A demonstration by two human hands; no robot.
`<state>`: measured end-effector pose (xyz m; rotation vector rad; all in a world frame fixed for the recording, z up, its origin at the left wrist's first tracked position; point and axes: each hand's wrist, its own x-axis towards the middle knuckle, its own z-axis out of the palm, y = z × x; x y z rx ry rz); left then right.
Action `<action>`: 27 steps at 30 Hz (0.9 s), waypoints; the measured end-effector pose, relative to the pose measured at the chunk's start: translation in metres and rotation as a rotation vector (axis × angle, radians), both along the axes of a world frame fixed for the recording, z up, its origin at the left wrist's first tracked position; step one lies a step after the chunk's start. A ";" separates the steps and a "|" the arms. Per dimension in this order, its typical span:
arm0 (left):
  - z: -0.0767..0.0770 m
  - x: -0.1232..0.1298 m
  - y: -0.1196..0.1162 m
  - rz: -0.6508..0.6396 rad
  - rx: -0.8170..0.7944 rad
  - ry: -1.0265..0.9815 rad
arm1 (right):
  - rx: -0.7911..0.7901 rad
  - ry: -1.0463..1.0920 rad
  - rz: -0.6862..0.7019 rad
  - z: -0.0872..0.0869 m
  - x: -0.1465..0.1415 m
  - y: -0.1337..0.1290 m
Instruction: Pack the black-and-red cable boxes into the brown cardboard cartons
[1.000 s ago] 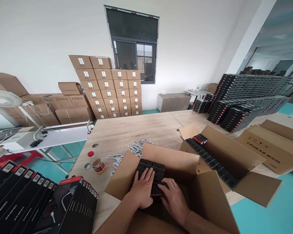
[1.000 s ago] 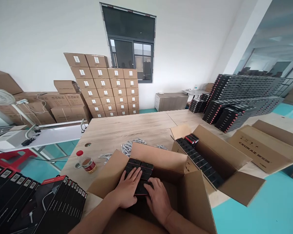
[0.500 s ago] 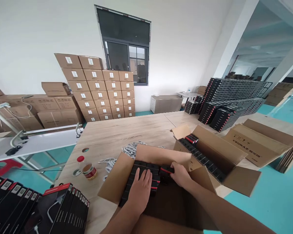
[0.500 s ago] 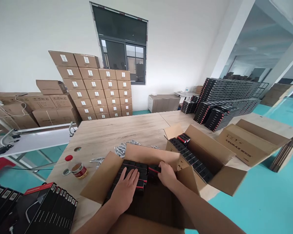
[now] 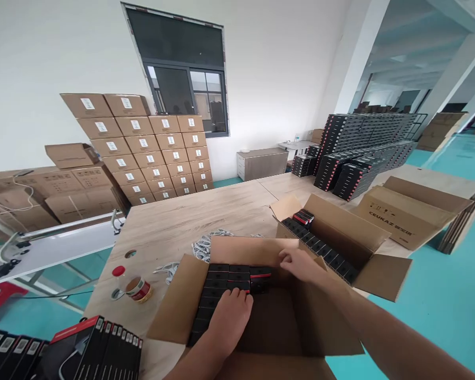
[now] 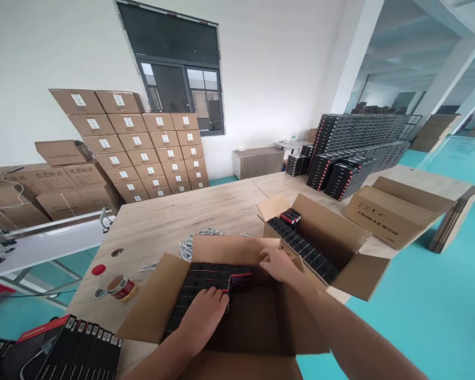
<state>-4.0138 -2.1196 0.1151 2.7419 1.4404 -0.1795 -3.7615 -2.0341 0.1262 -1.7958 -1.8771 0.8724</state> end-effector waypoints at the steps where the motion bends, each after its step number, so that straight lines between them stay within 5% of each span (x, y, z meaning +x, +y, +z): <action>1: 0.005 0.004 0.001 -0.018 -0.011 -0.009 | 0.014 0.037 -0.033 0.006 0.013 0.001; 7: 0.028 0.060 0.034 -0.131 -0.023 -0.129 | 0.105 0.238 -0.167 0.029 0.057 -0.018; 13: 0.009 0.118 0.088 -0.214 0.047 -0.119 | 0.197 0.294 -0.118 0.036 0.060 -0.056; 21: -0.025 0.111 0.095 -0.230 0.104 -0.035 | 0.176 0.222 -0.288 0.028 0.099 -0.093; 27: -0.006 0.112 0.090 -0.112 0.074 -0.031 | 0.150 0.217 -0.261 0.035 0.100 -0.099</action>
